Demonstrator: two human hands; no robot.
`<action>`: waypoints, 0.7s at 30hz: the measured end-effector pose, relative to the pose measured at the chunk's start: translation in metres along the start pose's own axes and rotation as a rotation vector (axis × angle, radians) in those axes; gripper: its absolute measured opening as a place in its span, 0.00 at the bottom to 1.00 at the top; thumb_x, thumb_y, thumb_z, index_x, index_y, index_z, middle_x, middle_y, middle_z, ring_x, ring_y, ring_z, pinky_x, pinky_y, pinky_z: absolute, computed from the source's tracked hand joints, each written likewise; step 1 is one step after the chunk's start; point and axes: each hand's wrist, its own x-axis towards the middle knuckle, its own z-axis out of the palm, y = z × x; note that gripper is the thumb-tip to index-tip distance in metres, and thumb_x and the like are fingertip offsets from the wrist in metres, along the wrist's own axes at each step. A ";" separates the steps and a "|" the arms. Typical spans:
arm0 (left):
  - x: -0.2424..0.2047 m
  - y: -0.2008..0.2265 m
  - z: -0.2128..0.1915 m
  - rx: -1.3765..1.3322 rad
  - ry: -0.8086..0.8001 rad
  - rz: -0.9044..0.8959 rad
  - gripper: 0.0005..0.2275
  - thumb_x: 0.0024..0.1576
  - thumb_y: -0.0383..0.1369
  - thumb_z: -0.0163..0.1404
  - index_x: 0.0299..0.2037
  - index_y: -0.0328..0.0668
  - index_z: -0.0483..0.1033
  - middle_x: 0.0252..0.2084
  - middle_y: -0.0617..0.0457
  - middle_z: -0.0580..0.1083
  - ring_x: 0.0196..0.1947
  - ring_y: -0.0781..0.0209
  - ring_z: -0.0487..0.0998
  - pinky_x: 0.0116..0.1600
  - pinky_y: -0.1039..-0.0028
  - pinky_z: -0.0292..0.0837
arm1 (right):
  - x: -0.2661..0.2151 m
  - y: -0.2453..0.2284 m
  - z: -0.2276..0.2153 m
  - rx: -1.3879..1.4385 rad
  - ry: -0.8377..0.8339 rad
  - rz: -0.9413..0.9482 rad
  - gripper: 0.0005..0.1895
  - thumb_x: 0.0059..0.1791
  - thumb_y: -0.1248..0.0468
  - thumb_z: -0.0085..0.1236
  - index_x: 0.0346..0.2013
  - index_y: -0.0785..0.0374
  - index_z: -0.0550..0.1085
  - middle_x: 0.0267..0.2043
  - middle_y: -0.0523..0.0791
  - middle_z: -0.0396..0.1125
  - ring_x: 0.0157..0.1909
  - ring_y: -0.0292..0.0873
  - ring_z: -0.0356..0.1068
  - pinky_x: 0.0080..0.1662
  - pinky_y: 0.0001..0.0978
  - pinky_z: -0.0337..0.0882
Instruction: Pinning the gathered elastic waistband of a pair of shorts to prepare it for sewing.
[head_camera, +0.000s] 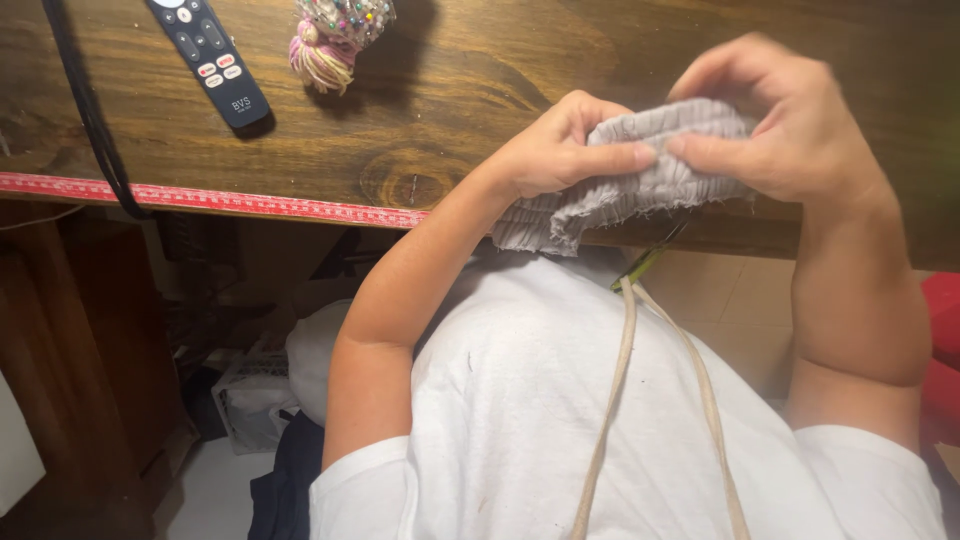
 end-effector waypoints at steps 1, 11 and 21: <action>-0.003 0.001 0.001 -0.010 0.036 -0.004 0.11 0.62 0.38 0.54 0.37 0.37 0.80 0.31 0.57 0.79 0.28 0.74 0.75 0.32 0.85 0.69 | -0.003 0.003 0.001 -0.290 0.192 -0.304 0.20 0.49 0.75 0.76 0.52 0.76 0.77 0.54 0.58 0.71 0.55 0.55 0.69 0.60 0.43 0.66; -0.005 -0.009 0.020 0.159 0.189 0.071 0.11 0.63 0.40 0.52 0.37 0.43 0.81 0.31 0.66 0.76 0.30 0.79 0.71 0.34 0.86 0.67 | -0.046 -0.017 0.054 -0.649 0.517 -0.430 0.03 0.59 0.74 0.71 0.42 0.72 0.83 0.42 0.54 0.75 0.40 0.52 0.72 0.46 0.44 0.69; -0.003 -0.021 0.043 0.539 0.460 0.168 0.15 0.60 0.41 0.51 0.23 0.48 0.66 0.22 0.67 0.55 0.25 0.72 0.53 0.28 0.76 0.51 | -0.045 -0.006 0.068 -1.153 0.512 -0.383 0.13 0.59 0.70 0.56 0.30 0.61 0.69 0.32 0.47 0.61 0.34 0.50 0.58 0.42 0.40 0.65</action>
